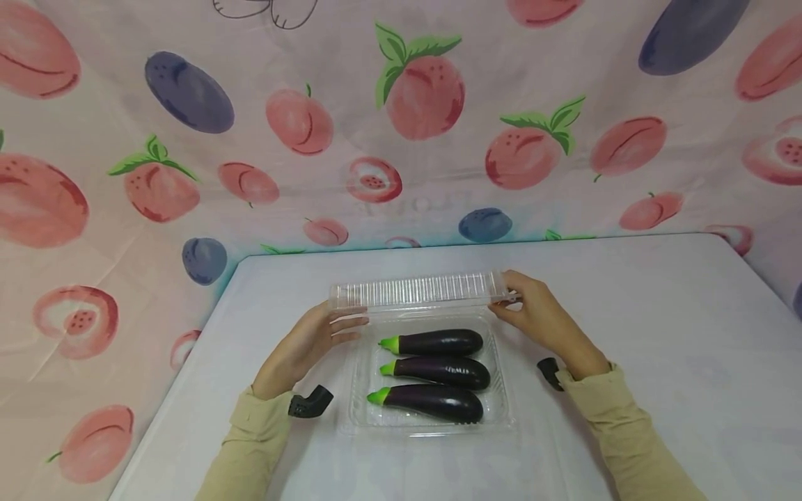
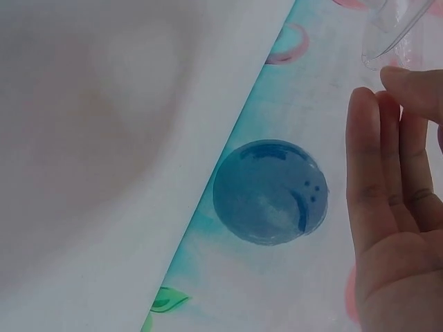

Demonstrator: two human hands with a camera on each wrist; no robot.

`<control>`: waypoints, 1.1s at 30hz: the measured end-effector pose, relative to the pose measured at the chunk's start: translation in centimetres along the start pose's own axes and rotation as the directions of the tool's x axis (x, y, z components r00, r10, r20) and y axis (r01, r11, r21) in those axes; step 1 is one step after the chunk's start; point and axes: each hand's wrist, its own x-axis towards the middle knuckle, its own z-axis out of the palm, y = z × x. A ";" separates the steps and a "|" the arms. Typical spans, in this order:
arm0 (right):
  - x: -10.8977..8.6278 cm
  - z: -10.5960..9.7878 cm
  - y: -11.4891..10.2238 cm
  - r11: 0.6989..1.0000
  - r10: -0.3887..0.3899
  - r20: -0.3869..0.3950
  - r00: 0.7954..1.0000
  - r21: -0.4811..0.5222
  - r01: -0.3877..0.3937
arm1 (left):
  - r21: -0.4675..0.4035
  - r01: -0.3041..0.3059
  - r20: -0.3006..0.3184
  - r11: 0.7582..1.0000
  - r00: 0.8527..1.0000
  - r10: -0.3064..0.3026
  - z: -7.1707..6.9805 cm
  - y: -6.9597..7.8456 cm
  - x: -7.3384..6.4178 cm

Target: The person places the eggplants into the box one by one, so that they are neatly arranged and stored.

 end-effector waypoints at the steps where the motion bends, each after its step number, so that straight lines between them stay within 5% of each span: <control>1: 0.0 0.0 0.0 1.000 -0.001 0.002 1.000 -0.005 0.001 | -0.005 0.005 -0.009 1.000 1.000 -0.005 0.0 -0.1 0.1; 14: -0.6 -0.5 1.3 0.992 -0.113 0.004 0.994 0.059 0.113 | 0.026 0.070 -0.090 0.997 0.994 -0.067 0.3 -0.1 0.2; 23: -1.0 -1.3 0.8 0.989 -0.002 0.090 0.996 0.150 -0.011 | 0.023 0.035 -0.089 0.999 0.996 -0.032 0.0 -0.7 -0.1; 33: -1.3 -2.0 0.0 0.968 0.079 0.218 0.973 0.216 -0.127 | 0.012 0.016 -0.101 1.000 0.995 -0.015 0.1 -1.0 -0.5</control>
